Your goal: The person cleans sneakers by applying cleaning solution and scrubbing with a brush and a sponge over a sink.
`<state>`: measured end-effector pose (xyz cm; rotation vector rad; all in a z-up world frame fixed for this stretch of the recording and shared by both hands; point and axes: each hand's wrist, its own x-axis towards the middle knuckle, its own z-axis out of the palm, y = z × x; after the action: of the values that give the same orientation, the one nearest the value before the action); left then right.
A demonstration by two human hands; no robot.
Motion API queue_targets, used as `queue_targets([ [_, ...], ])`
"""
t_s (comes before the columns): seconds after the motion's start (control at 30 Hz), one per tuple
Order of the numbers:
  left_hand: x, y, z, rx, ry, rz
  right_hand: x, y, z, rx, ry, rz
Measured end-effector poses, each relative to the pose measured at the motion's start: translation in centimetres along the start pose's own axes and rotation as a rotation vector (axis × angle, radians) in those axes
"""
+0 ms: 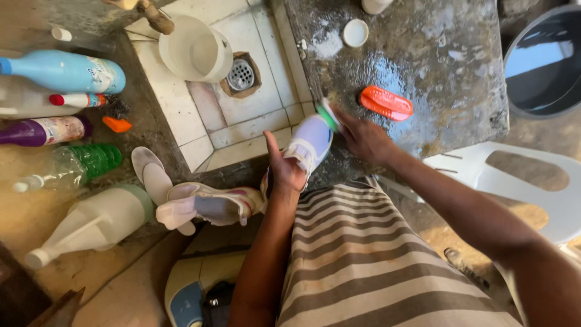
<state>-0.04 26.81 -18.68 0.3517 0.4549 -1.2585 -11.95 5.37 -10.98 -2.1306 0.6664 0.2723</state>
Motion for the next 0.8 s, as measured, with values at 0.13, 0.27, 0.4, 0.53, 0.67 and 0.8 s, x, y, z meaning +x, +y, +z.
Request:
queue_targets([
  [0.13, -0.2, 0.3, 4.1, 0.155, 0.287, -0.024, -4.2, 2.6, -1.3, -0.045, -0.01, -0.024],
  [0.27, -0.3, 0.2, 7.3, 0.278, 0.354, -0.104, -6.6, 2.9, -3.7, 0.146, 0.272, 0.142],
  [0.4, -0.5, -1.7, 4.9, 0.408, 0.159, -0.08, -4.8, 7.2, -6.9, -0.037, 0.383, 0.284],
  [0.53, 0.2, -2.5, 2.9, 0.734, 0.181, -0.047, -2.2, 11.9, -7.9, -0.27, 0.381, 0.328],
  [0.67, -2.7, -1.2, 6.7, 1.402, 0.317, 0.112, -1.4, 13.3, -7.7, -0.353, 0.461, 0.134],
  [0.8, -8.0, -1.5, 11.6, 1.704, 0.406, 0.477, -2.1, 10.7, -8.6, -0.369, 0.617, -0.037],
])
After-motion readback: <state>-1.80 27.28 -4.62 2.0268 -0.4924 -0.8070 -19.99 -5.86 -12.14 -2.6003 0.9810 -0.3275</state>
